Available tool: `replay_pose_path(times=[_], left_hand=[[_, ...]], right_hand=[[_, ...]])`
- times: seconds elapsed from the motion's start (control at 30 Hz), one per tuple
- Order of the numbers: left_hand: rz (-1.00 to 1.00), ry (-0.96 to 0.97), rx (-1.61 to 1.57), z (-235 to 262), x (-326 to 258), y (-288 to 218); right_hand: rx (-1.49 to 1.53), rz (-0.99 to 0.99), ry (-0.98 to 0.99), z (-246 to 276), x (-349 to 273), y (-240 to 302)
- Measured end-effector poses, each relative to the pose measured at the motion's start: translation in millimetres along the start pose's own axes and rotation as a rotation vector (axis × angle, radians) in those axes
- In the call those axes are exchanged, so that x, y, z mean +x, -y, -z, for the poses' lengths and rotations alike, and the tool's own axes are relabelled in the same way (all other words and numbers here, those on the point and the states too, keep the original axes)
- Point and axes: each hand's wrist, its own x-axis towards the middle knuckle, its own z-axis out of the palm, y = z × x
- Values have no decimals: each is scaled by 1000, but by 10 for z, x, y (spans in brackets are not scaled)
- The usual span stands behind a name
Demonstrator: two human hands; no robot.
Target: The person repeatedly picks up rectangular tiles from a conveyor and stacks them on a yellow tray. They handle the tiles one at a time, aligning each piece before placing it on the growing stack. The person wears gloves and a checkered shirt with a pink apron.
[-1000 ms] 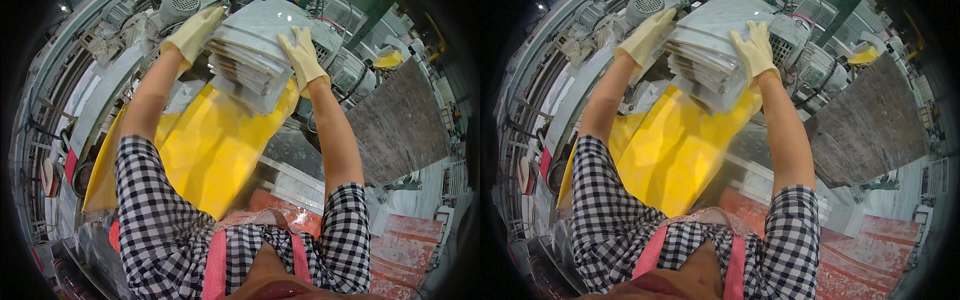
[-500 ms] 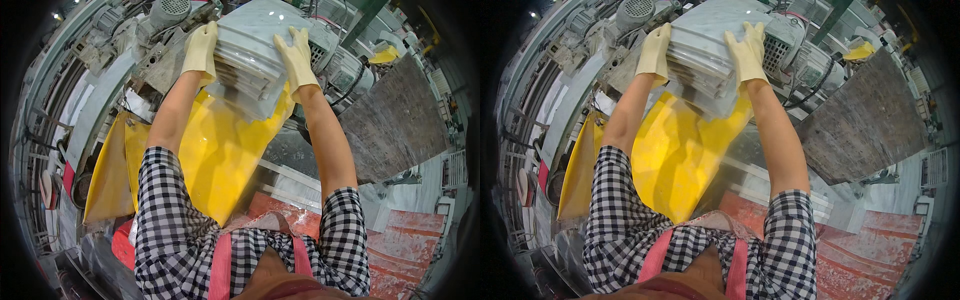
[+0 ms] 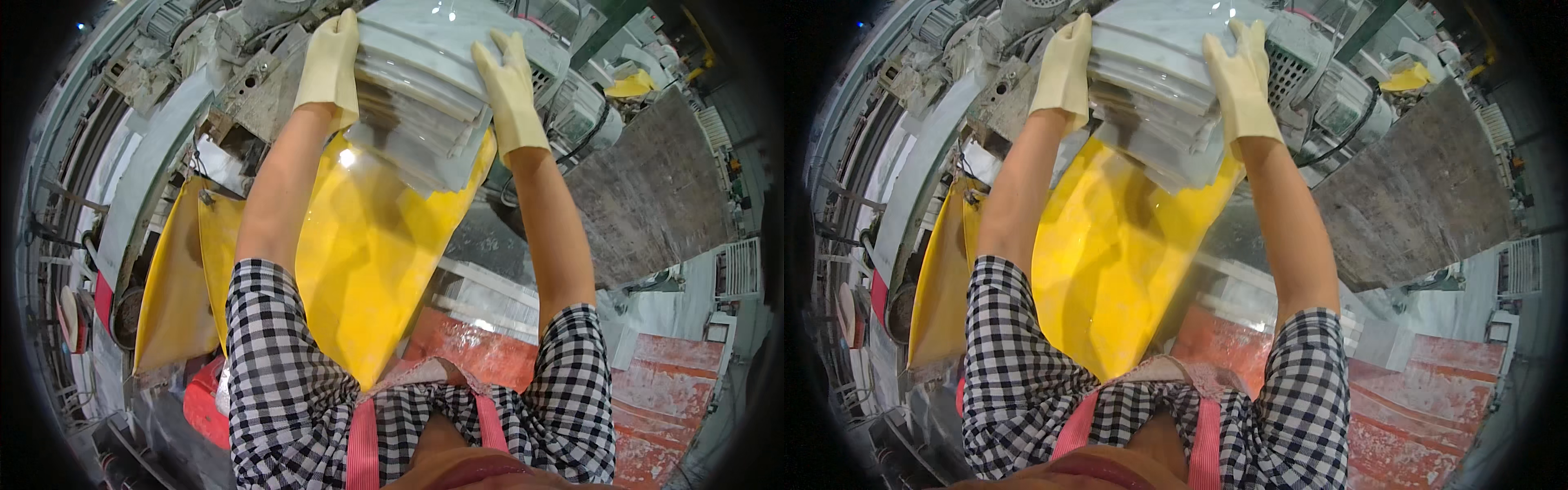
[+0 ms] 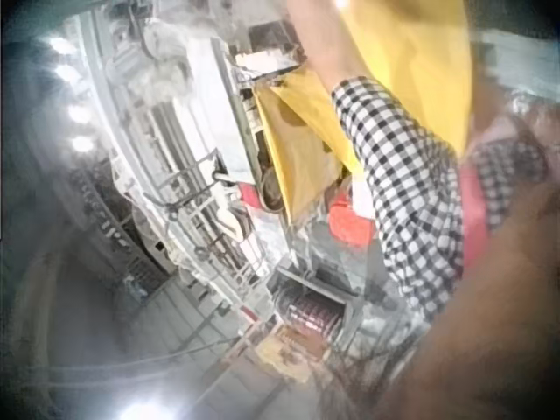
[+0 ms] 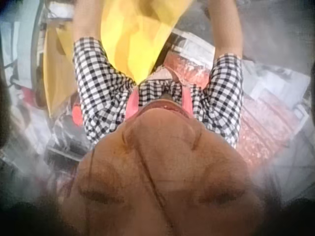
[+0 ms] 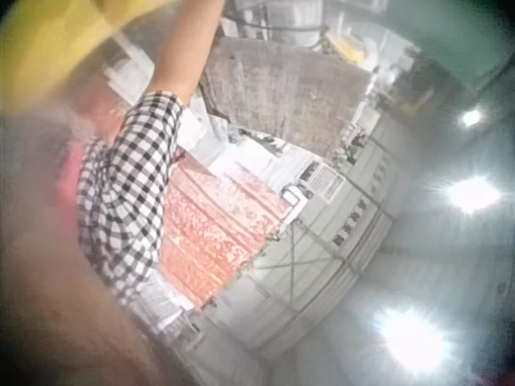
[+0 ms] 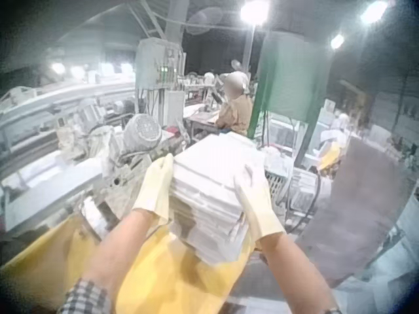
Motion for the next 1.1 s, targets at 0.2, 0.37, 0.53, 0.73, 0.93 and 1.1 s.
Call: replay_pose_path(times=[0.2, 0.37, 0.53, 0.73, 0.93, 1.1], left_hand=[[-41, -51, 45, -2, 53, 1], [-146, -119, 48, -42, 121, 110], [-80, -96, -30, -85, 186, 224], [-501, -325, 405, -6, 111, 155], [-980, -116, 252, 323, -1400, 425], [-621, 717, 737, 1077, -3437, 1037]], right_hand=[[-89, -59, 4, 31, -16, 129], [61, -4, -10, 141, -44, 32], [102, 81, -154, 507, -234, -288], [134, -9, -122, 1091, -1257, -598], [-207, -544, 277, 2371, -3847, -1024], [-731, -1192, 776, 3517, -7190, -820]])
